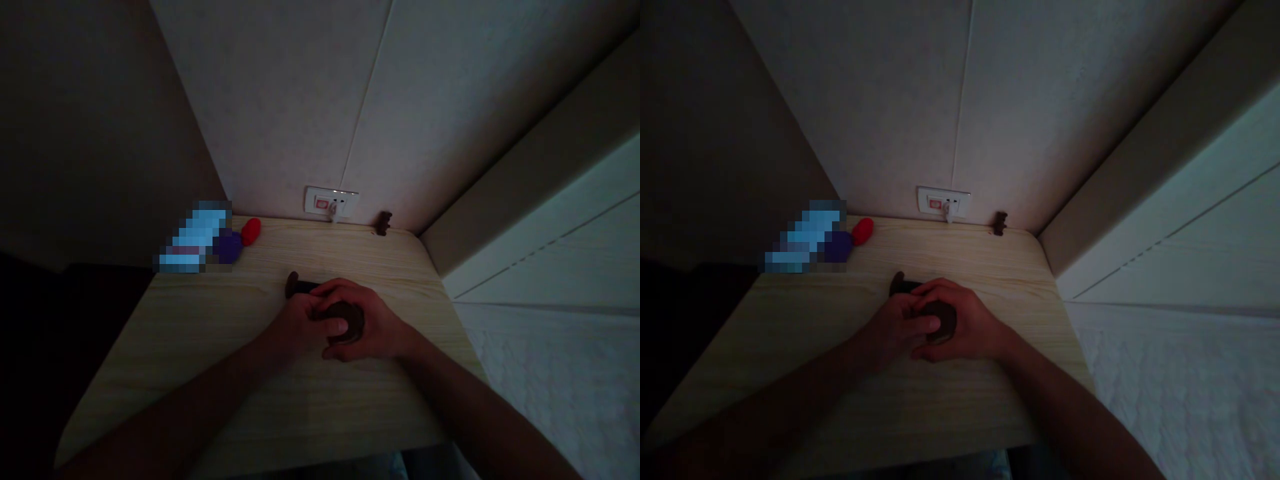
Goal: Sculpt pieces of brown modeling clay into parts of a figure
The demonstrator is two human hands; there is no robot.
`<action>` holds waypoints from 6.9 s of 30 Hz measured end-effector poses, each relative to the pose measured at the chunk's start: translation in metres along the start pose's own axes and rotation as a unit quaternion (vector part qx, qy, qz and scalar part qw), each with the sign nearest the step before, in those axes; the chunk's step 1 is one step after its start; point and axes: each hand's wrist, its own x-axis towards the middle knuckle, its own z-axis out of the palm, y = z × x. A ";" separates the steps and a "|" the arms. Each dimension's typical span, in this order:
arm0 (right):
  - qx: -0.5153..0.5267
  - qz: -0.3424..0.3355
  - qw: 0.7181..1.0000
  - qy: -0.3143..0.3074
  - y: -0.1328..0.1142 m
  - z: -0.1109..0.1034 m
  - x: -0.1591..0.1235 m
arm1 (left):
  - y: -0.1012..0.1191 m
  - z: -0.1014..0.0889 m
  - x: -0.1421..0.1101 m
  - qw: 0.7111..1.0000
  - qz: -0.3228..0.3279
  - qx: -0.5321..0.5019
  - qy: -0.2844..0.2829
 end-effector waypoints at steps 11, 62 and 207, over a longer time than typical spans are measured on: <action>-0.039 0.007 0.997 0.059 -0.003 0.009 -0.003 | -0.004 -0.003 0.002 0.999 0.006 0.008 -0.042; 0.027 0.008 0.998 0.047 0.005 0.004 -0.001 | -0.002 -0.003 0.002 1.000 -0.001 -0.008 -0.010; -0.070 -0.021 0.985 0.157 -0.007 -0.002 -0.002 | 0.003 0.005 -0.019 0.934 0.272 0.175 0.154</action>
